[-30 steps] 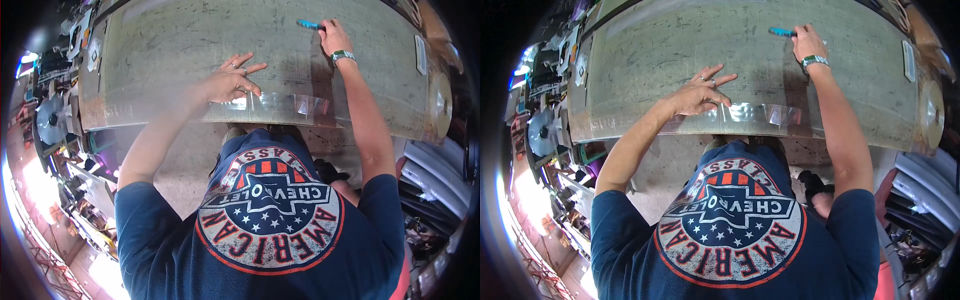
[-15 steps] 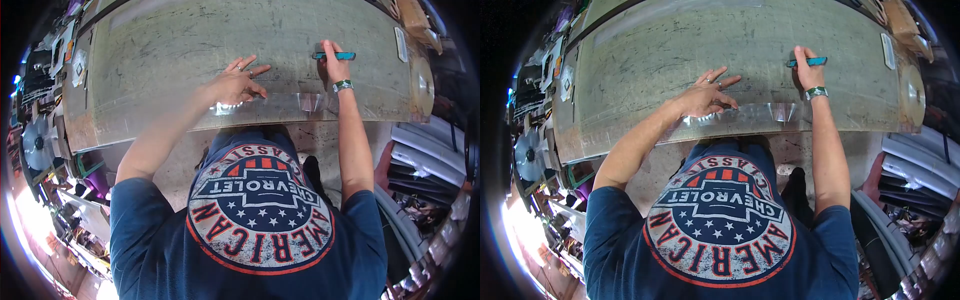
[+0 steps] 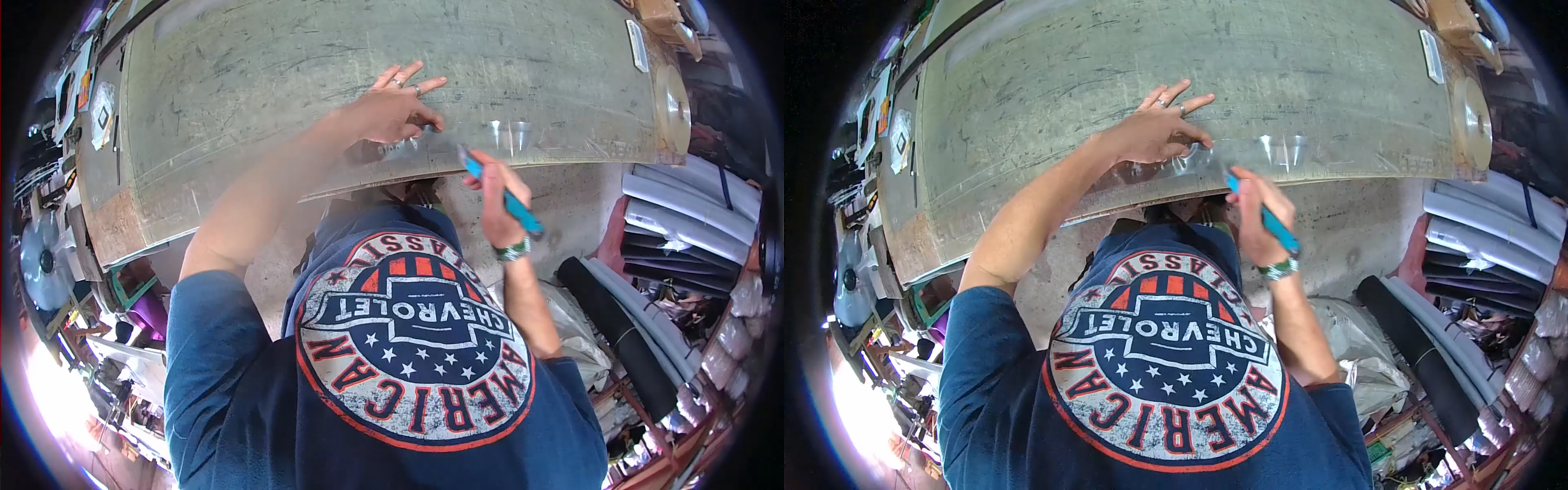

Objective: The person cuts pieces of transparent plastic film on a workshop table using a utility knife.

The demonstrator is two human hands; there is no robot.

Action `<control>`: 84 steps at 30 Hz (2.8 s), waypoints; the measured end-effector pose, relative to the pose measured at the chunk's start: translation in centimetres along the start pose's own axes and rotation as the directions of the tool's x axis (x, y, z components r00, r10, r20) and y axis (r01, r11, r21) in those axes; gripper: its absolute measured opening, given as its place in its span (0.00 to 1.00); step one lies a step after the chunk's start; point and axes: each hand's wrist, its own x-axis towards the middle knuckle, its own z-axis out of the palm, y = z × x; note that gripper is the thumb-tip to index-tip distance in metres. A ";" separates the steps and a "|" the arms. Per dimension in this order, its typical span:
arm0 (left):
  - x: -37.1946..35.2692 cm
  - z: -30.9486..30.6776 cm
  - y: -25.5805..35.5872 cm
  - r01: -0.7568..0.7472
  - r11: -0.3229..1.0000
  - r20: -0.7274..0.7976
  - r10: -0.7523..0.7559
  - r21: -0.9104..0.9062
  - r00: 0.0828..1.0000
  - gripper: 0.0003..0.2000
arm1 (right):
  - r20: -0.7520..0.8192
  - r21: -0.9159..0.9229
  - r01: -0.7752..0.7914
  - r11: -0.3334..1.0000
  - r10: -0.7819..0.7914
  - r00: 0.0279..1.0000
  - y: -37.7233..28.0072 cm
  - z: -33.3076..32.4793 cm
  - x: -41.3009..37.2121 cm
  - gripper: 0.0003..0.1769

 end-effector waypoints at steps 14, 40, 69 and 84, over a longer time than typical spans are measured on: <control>-0.2 -0.5 0.6 0.053 0.998 0.046 -0.051 -0.039 0.998 0.21 | 0.027 -0.100 0.155 0.983 -0.153 0.988 4.4 6.3 2.3 0.13; -0.1 -0.5 1.0 0.098 0.995 0.073 -0.096 -0.022 0.993 0.25 | 0.140 -0.290 0.152 0.945 -0.116 0.983 1.0 4.3 -1.1 0.10; -7.0 4.2 4.5 0.515 0.853 -0.682 -0.427 -0.086 0.594 0.12 | 0.317 -0.328 0.665 0.671 -0.585 0.746 9.0 -2.4 13.3 0.20; -9.5 -5.4 0.7 0.131 0.444 -0.278 -0.737 -0.886 0.617 0.12 | 0.569 0.381 -0.215 0.899 -0.044 0.821 -2.6 10.1 17.5 0.11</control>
